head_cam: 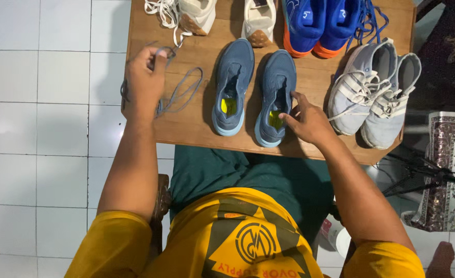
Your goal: The person removes laces from a pair of light blue sneakers and then re-laces them by threading the laces through the eyelets and tying a knot. The person handles the shoes and laces by hand on a wooden table.
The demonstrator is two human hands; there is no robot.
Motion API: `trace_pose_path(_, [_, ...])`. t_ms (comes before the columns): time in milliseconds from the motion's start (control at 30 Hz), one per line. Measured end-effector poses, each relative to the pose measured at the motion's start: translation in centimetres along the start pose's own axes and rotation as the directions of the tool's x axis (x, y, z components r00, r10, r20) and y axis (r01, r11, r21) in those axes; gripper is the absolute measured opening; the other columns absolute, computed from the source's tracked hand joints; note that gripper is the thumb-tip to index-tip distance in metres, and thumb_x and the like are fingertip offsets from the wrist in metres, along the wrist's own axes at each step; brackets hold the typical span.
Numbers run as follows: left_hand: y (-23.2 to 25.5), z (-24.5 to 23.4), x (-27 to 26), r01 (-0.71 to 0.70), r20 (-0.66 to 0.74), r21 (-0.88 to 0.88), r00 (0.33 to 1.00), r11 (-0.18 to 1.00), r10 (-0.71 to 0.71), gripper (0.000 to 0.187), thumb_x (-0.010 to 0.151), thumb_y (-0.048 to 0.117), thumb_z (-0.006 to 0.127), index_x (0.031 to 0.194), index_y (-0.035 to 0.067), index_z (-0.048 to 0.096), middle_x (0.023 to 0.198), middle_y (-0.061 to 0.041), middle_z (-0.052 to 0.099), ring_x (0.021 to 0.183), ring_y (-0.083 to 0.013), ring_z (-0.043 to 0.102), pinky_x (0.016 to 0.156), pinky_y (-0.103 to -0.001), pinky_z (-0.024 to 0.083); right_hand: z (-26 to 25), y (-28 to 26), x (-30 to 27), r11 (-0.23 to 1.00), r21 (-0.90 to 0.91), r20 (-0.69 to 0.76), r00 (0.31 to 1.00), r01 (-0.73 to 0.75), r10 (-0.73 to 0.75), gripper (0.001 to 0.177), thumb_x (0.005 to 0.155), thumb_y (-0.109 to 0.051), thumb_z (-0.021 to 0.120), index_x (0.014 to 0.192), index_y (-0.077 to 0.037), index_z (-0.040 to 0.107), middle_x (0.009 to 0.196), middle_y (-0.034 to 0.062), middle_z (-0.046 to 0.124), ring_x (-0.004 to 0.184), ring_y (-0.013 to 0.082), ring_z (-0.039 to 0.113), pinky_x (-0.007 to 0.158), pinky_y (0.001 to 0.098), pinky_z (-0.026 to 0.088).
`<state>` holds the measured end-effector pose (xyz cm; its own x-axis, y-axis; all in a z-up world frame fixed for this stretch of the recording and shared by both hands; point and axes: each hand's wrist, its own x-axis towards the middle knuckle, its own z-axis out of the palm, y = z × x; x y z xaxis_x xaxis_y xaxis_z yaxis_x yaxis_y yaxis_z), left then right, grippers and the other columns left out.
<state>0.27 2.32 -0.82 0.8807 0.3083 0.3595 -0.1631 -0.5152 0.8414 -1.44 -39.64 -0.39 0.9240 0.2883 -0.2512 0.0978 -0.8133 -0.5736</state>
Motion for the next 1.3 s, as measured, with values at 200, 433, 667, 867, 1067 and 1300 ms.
trace_pose_path(200, [6.8, -0.9, -0.1, 0.010, 0.060, -0.140, 0.998, 0.990, -0.002, 0.020, 0.112, 0.019, 0.060, 0.106, 0.003, 0.071, 0.086, -0.006, 0.066, 0.079, -0.0103, 0.059, 0.072, -0.028, 0.048, -0.9, -1.2, -1.0, 0.969, -0.045, -0.303, 0.921, 0.242, -0.244, 0.053, 0.093, -0.026, 0.078, 0.137, -0.002, 0.060, 0.111, 0.0218, 0.066, 0.102, 0.0337, 0.067, 0.089, 0.0438, 0.054])
trace_pose_path(433, [15.5, 4.8, -6.7, -0.342, 0.432, -0.264, 0.794, 0.902, 0.428, 0.017, 0.099, 0.021, 0.071, 0.106, 0.005, 0.071, 0.099, -0.013, 0.072, 0.093, -0.0288, 0.069, 0.081, -0.039, 0.055, -0.8, -4.9, -4.3, 0.772, 0.525, -0.120, 0.929, 0.358, -0.349, 0.072, 0.081, -0.019, 0.081, 0.143, -0.001, 0.048, 0.121, 0.0117, 0.060, 0.093, 0.0154, 0.063, 0.080, 0.0314, 0.053])
trace_pose_path(667, [14.9, 6.2, -7.1, -0.099, 0.605, -0.394, 0.721, 0.914, 0.339, 0.018, 0.102, 0.023, 0.069, 0.096, 0.006, 0.070, 0.076, -0.006, 0.065, 0.066, -0.0154, 0.061, 0.060, -0.033, 0.048, -1.5, -0.1, -3.9, 0.599, 0.787, 0.006, 0.968, 0.151, -0.251, 0.011, 0.099, -0.013, 0.066, 0.098, -0.003, 0.068, 0.080, 0.0043, 0.066, 0.066, 0.0108, 0.061, 0.059, 0.0266, 0.051])
trace_pose_path(867, [8.9, 2.9, -3.7, 0.163, 0.568, -0.311, 0.822, 0.936, 0.045, 0.022, 0.108, 0.022, 0.060, 0.097, 0.005, 0.068, 0.077, 0.006, 0.057, 0.072, -0.0025, 0.049, 0.063, -0.024, 0.041, -5.8, 6.6, -2.4, 0.551, 0.754, -0.451, 0.892, 0.358, 0.038, 0.032, 0.111, -0.018, 0.069, 0.083, -0.008, 0.057, 0.070, 0.0026, 0.056, 0.060, 0.0105, 0.050, 0.058, 0.0269, 0.042])
trace_pose_path(1067, [4.9, -0.2, -1.1, 0.363, 0.350, -0.600, 0.920, 0.713, -0.173, 0.022, 0.113, 0.020, 0.057, 0.096, 0.007, 0.063, 0.075, 0.004, 0.051, 0.064, -0.0032, 0.041, 0.059, -0.022, 0.032, -9.2, 11.9, -1.2, 0.403, 0.762, -0.621, 0.748, 0.507, 0.234, 0.037, 0.114, -0.015, 0.072, 0.083, -0.009, 0.053, 0.070, 0.0035, 0.054, 0.061, 0.0147, 0.051, 0.057, 0.0317, 0.046])
trace_pose_path(1300, [3.5, 2.6, -1.3, 0.364, 0.409, -0.497, 0.899, 0.787, -0.158, 0.014, 0.108, 0.018, 0.060, 0.101, 0.007, 0.066, 0.087, 0.003, 0.061, 0.073, -0.0057, 0.053, 0.066, -0.021, 0.043, -8.2, 10.9, -1.1, 0.764, 0.639, -0.344, 0.921, 0.087, 0.183, 0.032, 0.111, -0.022, 0.073, 0.084, -0.006, 0.066, 0.077, 0.0030, 0.063, 0.066, 0.0094, 0.052, 0.064, 0.0280, 0.042])
